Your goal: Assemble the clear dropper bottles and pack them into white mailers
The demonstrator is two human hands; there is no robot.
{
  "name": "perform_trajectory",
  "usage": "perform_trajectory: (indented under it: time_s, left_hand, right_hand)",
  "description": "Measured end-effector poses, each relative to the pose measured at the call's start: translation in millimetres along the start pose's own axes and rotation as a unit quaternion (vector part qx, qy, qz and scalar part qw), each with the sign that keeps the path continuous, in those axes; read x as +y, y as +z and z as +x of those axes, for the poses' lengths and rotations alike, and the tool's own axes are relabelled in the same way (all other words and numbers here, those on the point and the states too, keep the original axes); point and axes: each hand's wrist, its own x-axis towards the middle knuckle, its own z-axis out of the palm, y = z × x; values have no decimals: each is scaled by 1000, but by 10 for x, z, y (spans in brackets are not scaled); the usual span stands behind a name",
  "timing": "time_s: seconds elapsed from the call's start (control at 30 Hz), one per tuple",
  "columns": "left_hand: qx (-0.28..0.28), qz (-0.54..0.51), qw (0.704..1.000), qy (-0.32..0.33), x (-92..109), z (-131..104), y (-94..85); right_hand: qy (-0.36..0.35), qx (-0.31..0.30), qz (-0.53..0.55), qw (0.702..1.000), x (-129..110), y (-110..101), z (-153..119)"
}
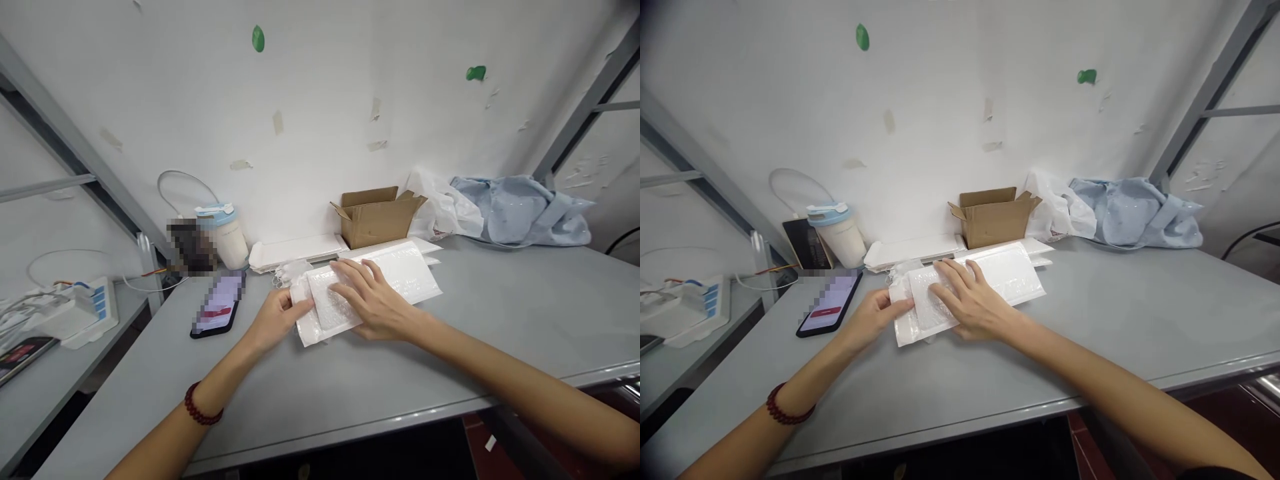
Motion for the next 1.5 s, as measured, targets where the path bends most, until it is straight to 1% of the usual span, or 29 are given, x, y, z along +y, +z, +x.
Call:
perform_trajectory:
  time_s: [0.13, 0.2, 0.4, 0.53, 0.63, 0.73, 0.83, 0.87, 0.93, 1.0, 1.07, 1.2, 1.3, 1.37, 1.5]
  left_hand:
    - [-42, -3, 999, 16, -17, -36, 55]
    - [-50, -12, 999, 20, -30, -46, 82]
    - [-37, -7, 999, 32, -93, -22, 118]
    - [-32, -7, 999, 20, -117, 2, 121]
    - [-22, 1, 1000, 14, -98, 10, 106]
    - [-2, 56, 998, 21, -36, 13, 48]
    - [2, 161, 986, 44, 50, 5, -60]
    - [-7, 195, 979, 55, 75, -1, -101]
    - [-58, 256, 963, 63, 100, -15, -176]
    - [-124, 299, 945, 51, 86, -30, -227]
    - [-160, 328, 930, 40, 42, -37, -245]
    - [-160, 376, 912, 42, -48, -30, -225]
    - [-150, 388, 908, 40, -66, -16, -218]
    - [-143, 375, 915, 36, -57, -5, -222]
    - [-147, 307, 940, 31, -7, -1, -227]
  right_hand:
    - [-4, -20, 29, 999, -46, -46, 3]
    - [-6, -26, 39, 999, -57, -58, 7]
    - [-12, -15, 45, 999, -48, -64, 7]
    - [-22, 6, 32, 999, -35, -75, 3]
    - [-27, 5, 21, 999, -17, -108, 4]
    - [-16, -1, 12, 1000, 31, -141, 2]
    - [15, 16, 3, 1000, 119, -151, -5]
    - [31, 27, 0, 999, 153, -149, -8]
    - [65, 46, -1, 997, 222, -141, -14]
    - [98, 55, 8, 994, 278, -131, -18]
    - [122, 51, 22, 991, 310, -119, -21]
    - [135, 17, 38, 990, 308, -101, -17]
    - [135, -7, 46, 990, 282, -92, -10]
    - [136, -16, 49, 989, 270, -88, -7]
    - [134, -25, 48, 989, 265, -74, -9]
